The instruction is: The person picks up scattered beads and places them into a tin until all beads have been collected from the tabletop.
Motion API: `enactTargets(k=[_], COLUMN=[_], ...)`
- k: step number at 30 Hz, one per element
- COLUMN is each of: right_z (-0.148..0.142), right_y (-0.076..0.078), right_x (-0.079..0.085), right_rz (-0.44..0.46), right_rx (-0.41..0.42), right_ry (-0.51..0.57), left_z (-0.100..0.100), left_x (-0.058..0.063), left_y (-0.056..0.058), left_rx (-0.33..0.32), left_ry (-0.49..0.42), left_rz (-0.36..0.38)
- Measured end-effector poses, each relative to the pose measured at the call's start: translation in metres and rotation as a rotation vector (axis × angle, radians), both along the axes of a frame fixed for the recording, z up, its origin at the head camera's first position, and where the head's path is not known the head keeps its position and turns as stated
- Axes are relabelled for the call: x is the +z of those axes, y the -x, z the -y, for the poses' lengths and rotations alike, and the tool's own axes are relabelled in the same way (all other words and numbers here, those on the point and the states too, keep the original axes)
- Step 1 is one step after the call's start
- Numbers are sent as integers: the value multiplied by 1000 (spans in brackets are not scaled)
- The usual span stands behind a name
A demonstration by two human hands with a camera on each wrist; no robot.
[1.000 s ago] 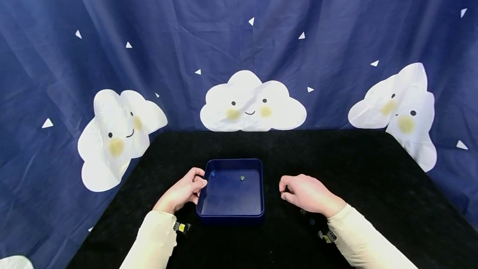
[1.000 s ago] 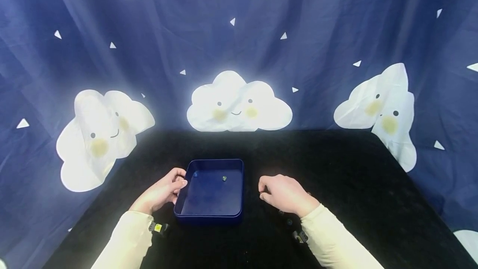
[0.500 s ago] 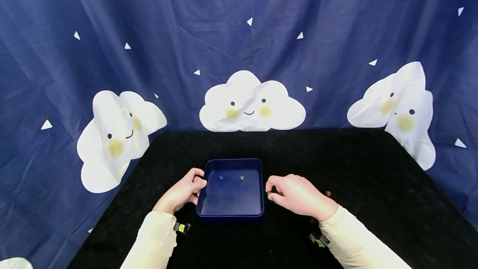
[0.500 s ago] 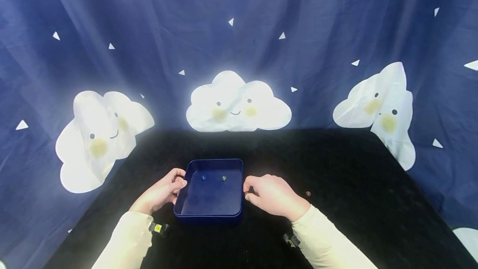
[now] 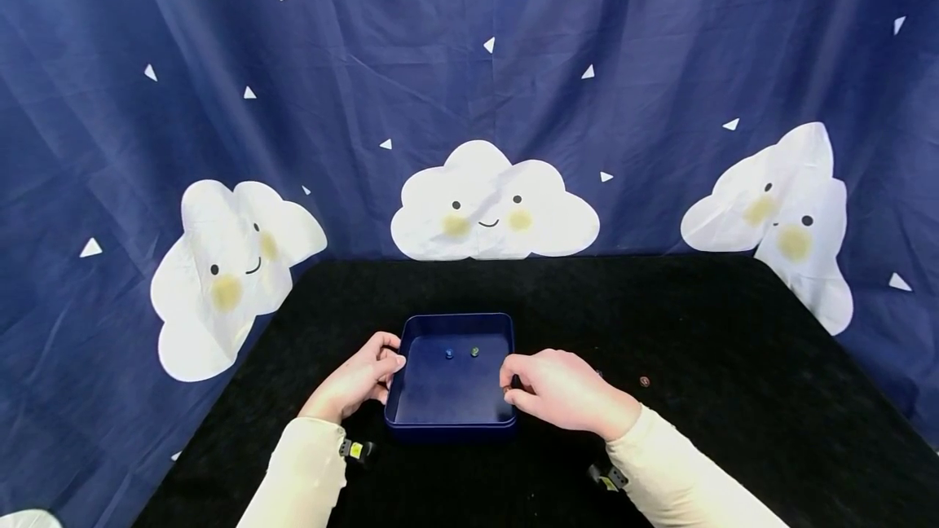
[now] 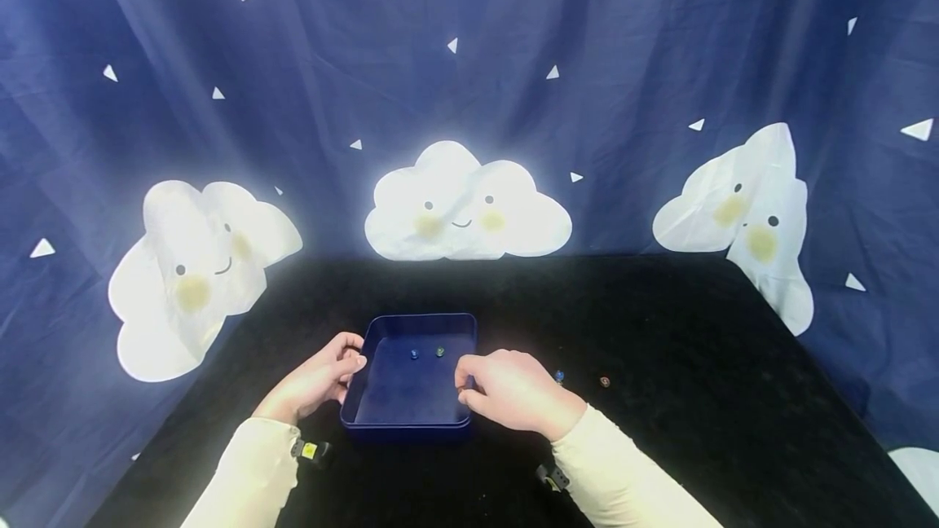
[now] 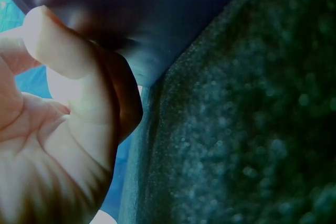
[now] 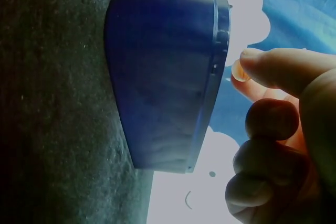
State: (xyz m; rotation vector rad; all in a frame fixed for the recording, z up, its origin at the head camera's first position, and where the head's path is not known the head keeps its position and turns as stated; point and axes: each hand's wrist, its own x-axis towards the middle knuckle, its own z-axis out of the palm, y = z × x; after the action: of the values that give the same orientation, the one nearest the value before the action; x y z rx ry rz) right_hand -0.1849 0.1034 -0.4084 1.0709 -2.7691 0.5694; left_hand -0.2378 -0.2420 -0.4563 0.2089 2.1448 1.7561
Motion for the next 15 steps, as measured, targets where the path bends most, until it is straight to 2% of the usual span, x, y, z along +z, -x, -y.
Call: enactTargets(k=[15], right_z=[7], right_y=[1], right_x=[-4], right_rz=[27], right_rx=[25], right_ry=[-17], left_z=[0], left_x=[-1], left_y=[0], left_rx=[-4], left_ry=[2], left_rz=[-4])
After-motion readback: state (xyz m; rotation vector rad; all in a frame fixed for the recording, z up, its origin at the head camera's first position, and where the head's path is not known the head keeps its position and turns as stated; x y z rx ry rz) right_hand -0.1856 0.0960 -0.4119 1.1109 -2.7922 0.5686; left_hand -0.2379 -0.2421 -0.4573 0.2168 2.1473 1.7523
